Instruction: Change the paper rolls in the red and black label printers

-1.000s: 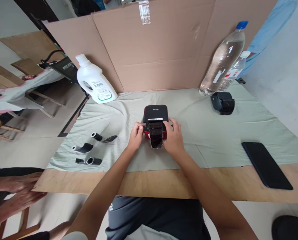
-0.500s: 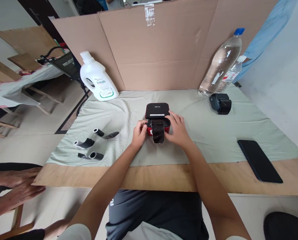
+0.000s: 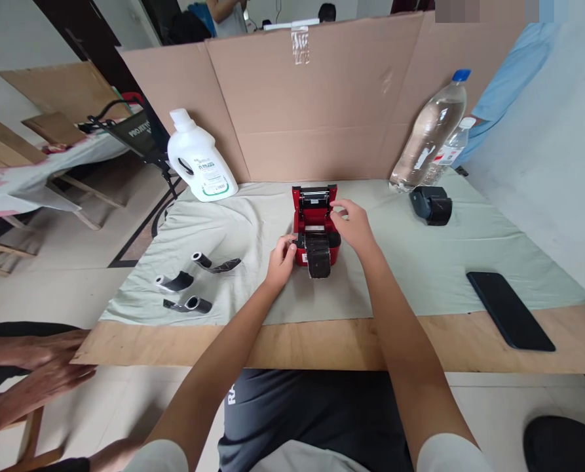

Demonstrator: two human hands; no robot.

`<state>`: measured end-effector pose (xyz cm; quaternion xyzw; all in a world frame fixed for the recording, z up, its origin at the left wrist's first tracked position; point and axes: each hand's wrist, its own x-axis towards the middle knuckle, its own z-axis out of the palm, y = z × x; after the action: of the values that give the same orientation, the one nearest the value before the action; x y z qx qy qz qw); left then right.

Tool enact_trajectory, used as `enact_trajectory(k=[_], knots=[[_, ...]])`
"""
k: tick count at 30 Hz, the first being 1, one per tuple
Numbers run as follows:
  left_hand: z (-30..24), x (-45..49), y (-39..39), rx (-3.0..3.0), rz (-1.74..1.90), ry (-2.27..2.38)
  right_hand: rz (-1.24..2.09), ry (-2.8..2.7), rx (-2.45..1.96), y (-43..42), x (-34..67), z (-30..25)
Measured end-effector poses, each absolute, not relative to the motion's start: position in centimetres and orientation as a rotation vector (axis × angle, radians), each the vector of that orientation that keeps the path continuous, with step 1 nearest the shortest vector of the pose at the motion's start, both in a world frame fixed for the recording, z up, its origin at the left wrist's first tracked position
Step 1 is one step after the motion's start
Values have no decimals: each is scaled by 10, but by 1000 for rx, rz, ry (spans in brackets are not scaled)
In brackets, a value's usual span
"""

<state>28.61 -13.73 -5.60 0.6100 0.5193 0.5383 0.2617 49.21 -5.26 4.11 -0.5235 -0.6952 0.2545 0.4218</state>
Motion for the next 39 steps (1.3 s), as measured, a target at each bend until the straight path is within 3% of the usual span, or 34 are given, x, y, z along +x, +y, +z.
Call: enact_trajectory(k=[3,8,14,21,30,34,39], knots=[[-57,286,-137,1658,1460,1403,552,-1807,-1376,-50,488,34],[-55,286,-137,1657,1453,1403,514,-2418,-1347,-23,475,43],[-53,286,-137,1677,1457,1386,502,-2897,-1623,-2,443,64],[-53,286,-138,1685,1466,1367,615,-2815,-1746,-4,438,66],[-54,287,-137,1680,1485,1332,1088,-2065,-1179,-56,469,86],[-54,288,-136,1698,1485,1344,1097,-1976,-1022,-63,420,101],[-58,287,-130,1671,1362,1481,859,-2197,-915,-54,309,112]])
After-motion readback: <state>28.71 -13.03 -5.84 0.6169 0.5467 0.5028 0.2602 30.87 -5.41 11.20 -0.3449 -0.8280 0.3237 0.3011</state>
